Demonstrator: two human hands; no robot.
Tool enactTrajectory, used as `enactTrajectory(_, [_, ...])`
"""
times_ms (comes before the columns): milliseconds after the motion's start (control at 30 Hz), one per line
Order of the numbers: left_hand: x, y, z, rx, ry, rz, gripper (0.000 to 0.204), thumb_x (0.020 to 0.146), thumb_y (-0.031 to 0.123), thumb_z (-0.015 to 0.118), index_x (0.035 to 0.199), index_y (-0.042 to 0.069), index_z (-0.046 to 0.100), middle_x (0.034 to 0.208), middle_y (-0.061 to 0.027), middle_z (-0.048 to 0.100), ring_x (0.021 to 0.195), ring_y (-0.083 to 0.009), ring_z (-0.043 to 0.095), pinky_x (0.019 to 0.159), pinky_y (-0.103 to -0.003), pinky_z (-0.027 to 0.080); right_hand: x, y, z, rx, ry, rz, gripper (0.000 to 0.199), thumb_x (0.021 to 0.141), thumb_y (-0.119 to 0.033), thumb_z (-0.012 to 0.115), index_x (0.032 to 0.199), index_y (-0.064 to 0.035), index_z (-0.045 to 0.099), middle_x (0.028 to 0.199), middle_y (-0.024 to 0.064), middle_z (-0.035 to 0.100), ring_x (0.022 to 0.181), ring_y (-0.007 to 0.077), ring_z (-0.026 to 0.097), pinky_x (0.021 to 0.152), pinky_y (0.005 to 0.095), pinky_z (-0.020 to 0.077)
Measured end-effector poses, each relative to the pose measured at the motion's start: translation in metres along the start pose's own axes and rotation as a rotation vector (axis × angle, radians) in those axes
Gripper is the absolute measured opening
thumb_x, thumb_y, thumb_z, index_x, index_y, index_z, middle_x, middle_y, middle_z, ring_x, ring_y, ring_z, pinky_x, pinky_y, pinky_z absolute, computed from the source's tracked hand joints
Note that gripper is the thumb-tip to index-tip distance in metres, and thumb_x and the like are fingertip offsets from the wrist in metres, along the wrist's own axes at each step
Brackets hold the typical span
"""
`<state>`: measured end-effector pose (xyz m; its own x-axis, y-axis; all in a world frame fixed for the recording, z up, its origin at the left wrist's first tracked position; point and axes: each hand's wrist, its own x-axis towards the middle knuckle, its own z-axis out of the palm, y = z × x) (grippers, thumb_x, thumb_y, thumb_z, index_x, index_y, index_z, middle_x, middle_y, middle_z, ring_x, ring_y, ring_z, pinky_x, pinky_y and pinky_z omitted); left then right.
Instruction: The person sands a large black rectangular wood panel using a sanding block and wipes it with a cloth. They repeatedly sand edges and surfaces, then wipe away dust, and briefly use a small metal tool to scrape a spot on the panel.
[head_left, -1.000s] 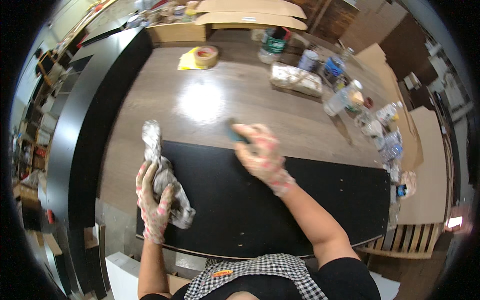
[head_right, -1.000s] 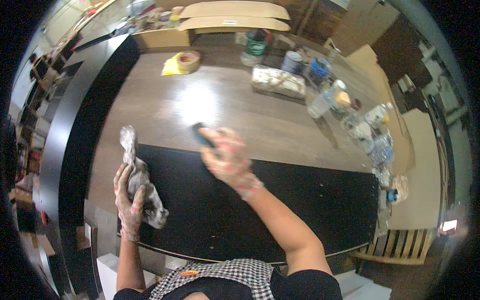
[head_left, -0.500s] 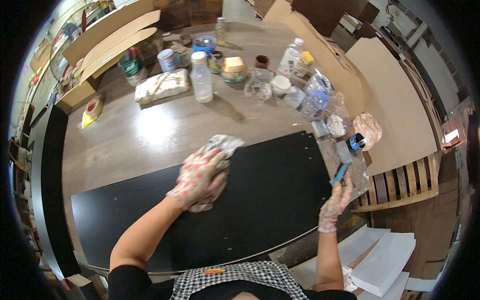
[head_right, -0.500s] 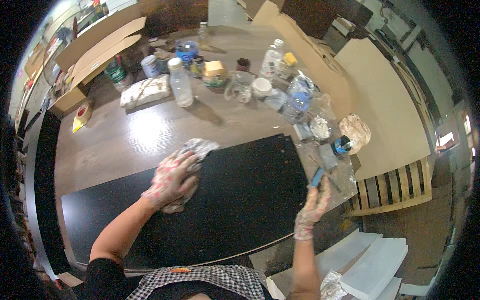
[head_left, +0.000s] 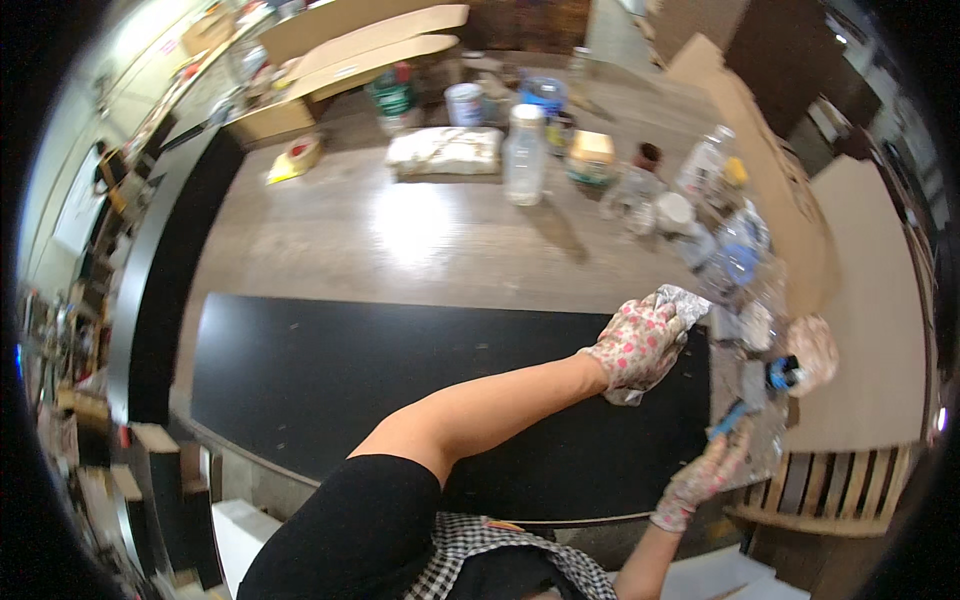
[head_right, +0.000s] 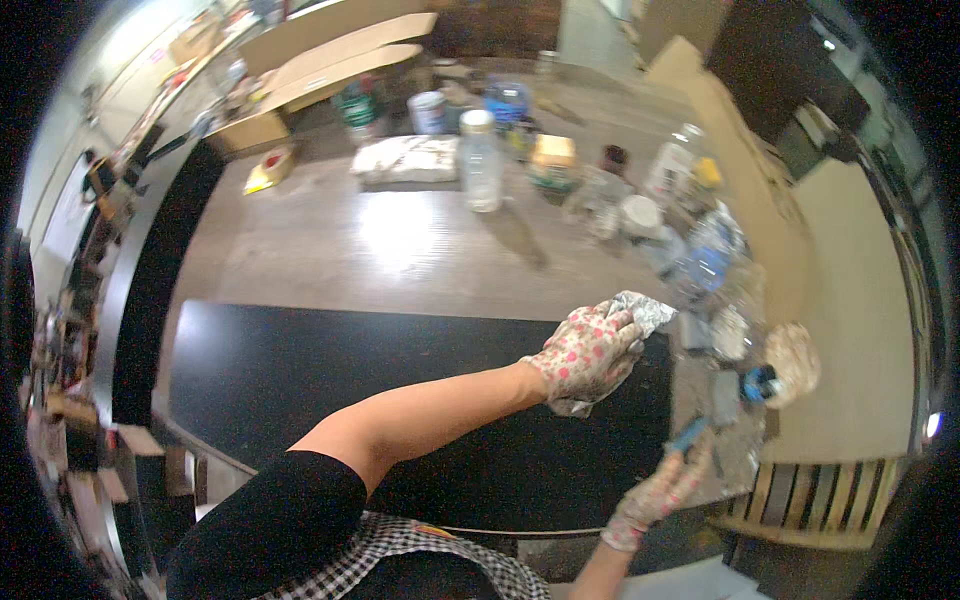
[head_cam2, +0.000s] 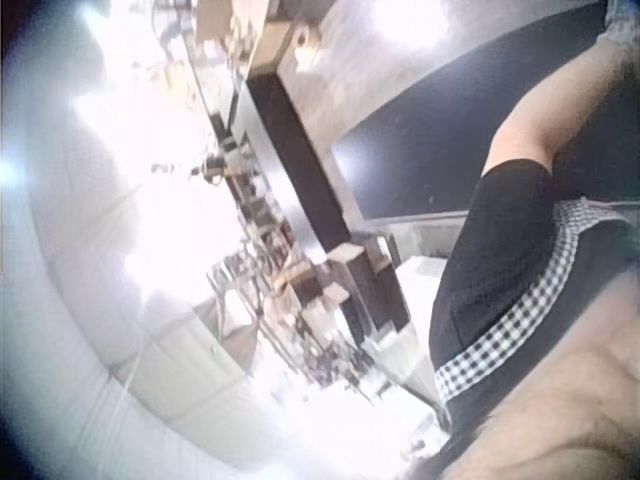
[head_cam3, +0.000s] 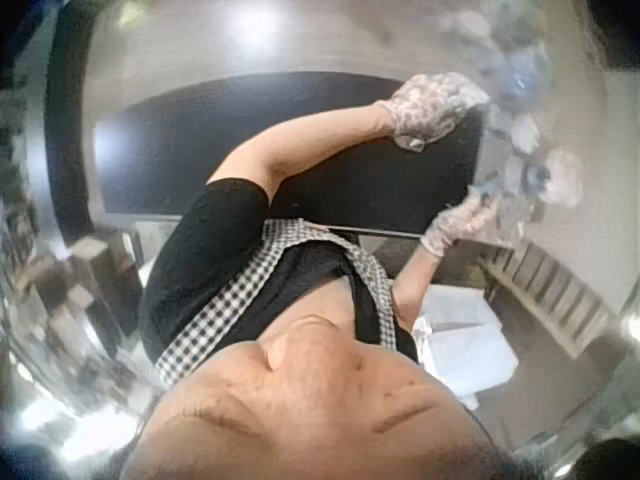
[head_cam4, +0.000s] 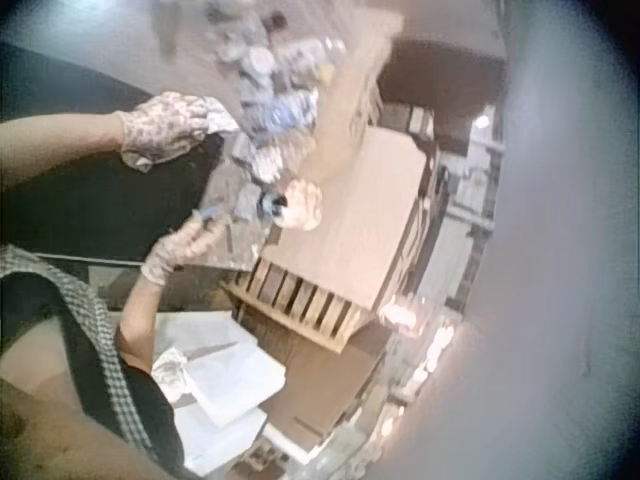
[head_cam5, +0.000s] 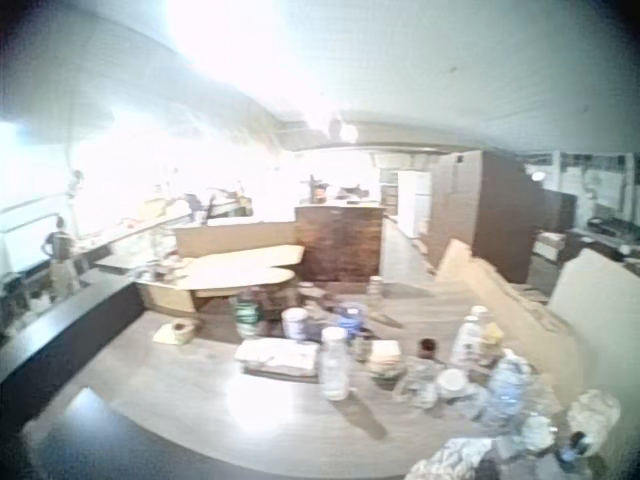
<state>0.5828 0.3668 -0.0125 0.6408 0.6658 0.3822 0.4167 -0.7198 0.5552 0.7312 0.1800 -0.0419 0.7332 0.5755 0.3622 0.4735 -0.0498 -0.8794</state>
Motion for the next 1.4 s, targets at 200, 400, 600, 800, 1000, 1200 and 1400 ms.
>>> enactTrajectory(200, [-0.206, -0.084, -0.174, 0.373, 0.070, -0.280, 0.041, 0.081, 0.026, 0.063, 0.118, 0.009, 0.062, 0.125, -0.0133, 0.059, 0.117, -0.0328, 0.057, 0.103, -0.045, 0.040, 0.013, 0.013, -0.004, -0.061, 0.042, -0.064, 0.051, 0.098, -0.021, 0.051, 0.142, 0.0021, 0.040, 0.143, 0.0195, 0.043, 0.124, 0.0298, 0.049, 0.107, 0.0417, 0.0380])
enactTrajectory(400, [-0.414, -0.182, -0.349, 0.694, 0.358, -0.786, 0.030, 0.083, 0.012, 0.065, 0.113, 0.009, 0.065, 0.121, -0.0118, 0.063, 0.117, -0.0312, 0.057, 0.103, -0.044, 0.042, 0.019, 0.014, -0.003, -0.067, 0.189, 0.066, 0.054, 0.098, -0.028, 0.053, 0.139, 0.0044, 0.043, 0.142, 0.0210, 0.044, 0.128, 0.0318, 0.044, 0.111, 0.0412, 0.0331])
enactTrajectory(600, [-0.492, -0.243, -0.453, 0.347, 1.015, -1.234, 0.028, 0.094, 0.020, 0.061, 0.117, 0.003, 0.061, 0.114, -0.0093, 0.066, 0.099, -0.0198, 0.064, 0.087, -0.029, 0.053, 0.025, 0.019, -0.008, -0.216, 0.150, -0.046, 0.045, 0.098, -0.018, 0.054, 0.137, 0.0040, 0.047, 0.139, 0.0189, 0.049, 0.124, 0.0273, 0.049, 0.106, 0.0393, 0.0382])
enactTrajectory(800, [-0.387, -0.158, -0.349, -0.264, 0.711, -0.603, 0.031, 0.100, 0.019, 0.052, 0.127, 0.005, 0.056, 0.115, -0.0089, 0.062, 0.102, -0.0193, 0.062, 0.083, -0.032, 0.054, 0.015, 0.006, 0.003, -0.090, 0.177, -0.185, 0.042, 0.096, -0.015, 0.054, 0.135, 0.0005, 0.050, 0.136, 0.0146, 0.053, 0.128, 0.0261, 0.047, 0.110, 0.0406, 0.0342])
enactTrajectory(1000, [-0.213, -0.048, -0.182, 0.399, -0.220, -0.295, 0.051, 0.083, 0.028, 0.065, 0.130, 0.009, 0.057, 0.144, -0.0146, 0.047, 0.142, -0.0370, 0.029, 0.117, -0.051, 0.018, 0.010, -0.012, 0.003, 0.553, 0.118, 0.137, 0.050, 0.093, -0.013, 0.059, 0.138, 0.0032, 0.044, 0.137, 0.0147, 0.049, 0.126, 0.0227, 0.046, 0.106, 0.0378, 0.0382])
enactTrajectory(1200, [-0.092, 0.038, -0.063, 0.219, -0.371, 0.181, 0.053, 0.080, 0.033, 0.070, 0.128, 0.013, 0.058, 0.140, -0.0160, 0.049, 0.138, -0.0386, 0.034, 0.113, -0.054, 0.024, 0.045, -0.006, -0.085, 0.130, -0.307, -0.098, 0.040, 0.084, -0.014, 0.072, 0.121, -0.0034, 0.063, 0.116, 0.0098, 0.065, 0.109, 0.0232, 0.060, 0.096, 0.0345, 0.0454])
enactTrajectory(1400, [-0.066, 0.005, -0.058, 0.369, -0.084, -0.239, 0.048, 0.085, 0.024, 0.066, 0.129, 0.007, 0.054, 0.129, -0.0184, 0.056, 0.122, -0.0367, 0.050, 0.103, -0.043, 0.040, 0.055, 0.022, -0.107, 0.007, -0.715, -0.321, 0.041, 0.074, -0.009, 0.077, 0.113, -0.0131, 0.066, 0.111, 0.0096, 0.065, 0.105, 0.0309, 0.061, 0.090, 0.0398, 0.0502])
